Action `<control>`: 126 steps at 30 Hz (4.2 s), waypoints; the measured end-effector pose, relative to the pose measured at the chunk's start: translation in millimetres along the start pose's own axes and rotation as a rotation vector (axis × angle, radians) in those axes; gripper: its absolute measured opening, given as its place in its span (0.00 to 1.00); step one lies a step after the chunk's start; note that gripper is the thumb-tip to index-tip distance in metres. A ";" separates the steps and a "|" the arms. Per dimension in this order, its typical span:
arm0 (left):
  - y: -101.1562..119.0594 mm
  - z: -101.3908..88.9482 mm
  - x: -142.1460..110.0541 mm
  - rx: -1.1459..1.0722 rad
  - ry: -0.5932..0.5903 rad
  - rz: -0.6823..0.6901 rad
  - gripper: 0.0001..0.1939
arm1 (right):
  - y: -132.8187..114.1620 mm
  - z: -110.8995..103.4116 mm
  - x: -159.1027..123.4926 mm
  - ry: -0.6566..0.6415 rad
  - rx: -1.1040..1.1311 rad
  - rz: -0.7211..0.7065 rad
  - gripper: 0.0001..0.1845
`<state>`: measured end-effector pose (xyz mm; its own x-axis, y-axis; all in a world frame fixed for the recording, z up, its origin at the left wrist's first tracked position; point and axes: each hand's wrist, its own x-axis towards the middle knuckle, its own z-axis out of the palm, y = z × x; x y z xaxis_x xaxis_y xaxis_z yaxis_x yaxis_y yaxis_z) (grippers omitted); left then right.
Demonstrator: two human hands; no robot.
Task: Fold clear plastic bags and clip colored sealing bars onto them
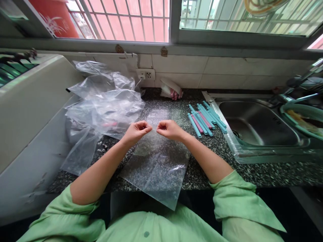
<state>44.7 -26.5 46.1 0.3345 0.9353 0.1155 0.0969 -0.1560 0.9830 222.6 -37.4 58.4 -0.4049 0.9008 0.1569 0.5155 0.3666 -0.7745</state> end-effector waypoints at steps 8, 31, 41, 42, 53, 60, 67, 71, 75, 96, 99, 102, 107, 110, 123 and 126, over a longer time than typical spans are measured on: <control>0.6 1.8 -0.2 0.022 -0.063 -0.036 0.11 | -1.5 3.2 -1.2 0.048 -0.064 -0.040 0.05; 0.9 0.3 -1.4 -0.003 -0.074 -0.019 0.13 | -3.4 -3.7 -3.7 -0.004 -0.109 -0.051 0.06; 6.2 -5.1 -2.3 -0.026 -0.042 0.041 0.14 | 2.3 -19.2 -4.4 -0.124 -0.009 0.024 0.09; 6.4 -5.0 -2.3 -0.033 -0.042 0.032 0.14 | 2.2 -19.0 -4.5 -0.112 -0.025 0.007 0.09; 9.8 -4.7 -2.6 -0.037 -0.038 0.053 0.14 | 1.8 -22.9 -4.2 -0.074 -0.070 -0.020 0.08; 9.2 -6.9 -2.2 -0.068 -0.027 0.025 0.12 | 8.0 -35.0 -5.4 -0.126 -0.076 0.009 0.08; 9.4 -7.6 -2.0 -0.087 -0.020 0.016 0.13 | 10.6 -27.6 -4.1 -0.078 -0.190 -0.122 0.07; 9.4 -8.4 -1.5 -0.087 -0.025 0.015 0.13 | 13.4 -25.7 -2.8 -0.061 -0.249 -0.172 0.07; 9.5 -10.2 -1.1 -0.077 -0.019 0.027 0.13 | 14.8 -31.7 -3.4 -0.050 -0.217 -0.160 0.06; 12.1 -22.8 2.3 -0.091 0.041 0.064 0.10 | 21.9 -57.2 -9.0 -0.085 -0.228 -0.070 0.10; 12.9 -24.5 2.7 -0.109 0.051 0.050 0.10 | 25.1 -62.1 -10.1 -0.088 -0.214 -0.037 0.11; 14.2 -24.3 2.4 -0.120 0.061 0.039 0.10 | 27.3 -59.1 -9.3 -0.070 -0.209 -0.030 0.10; 13.4 -24.1 3.2 -0.133 0.084 0.019 0.10 | 28.3 -54.4 -7.8 -0.037 -0.191 -0.015 0.09; 10.9 -26.7 5.0 -0.167 0.123 0.010 0.10 | 28.9 -60.1 -9.2 -0.017 -0.145 0.025 0.11; 4.6 -32.3 9.2 -0.209 0.231 -0.023 0.14 | 34.4 -64.2 -8.9 0.146 -0.062 0.081 0.11; 5.1 -32.5 8.8 -0.234 0.238 -0.025 0.14 | 35.9 -65.4 -9.0 0.182 -0.021 0.094 0.12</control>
<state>17.7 -8.7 56.8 0.1036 0.9902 0.0935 -0.1250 -0.0803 0.9889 294.1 -17.2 69.2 -0.2120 0.9579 0.1938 0.5609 0.2816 -0.7785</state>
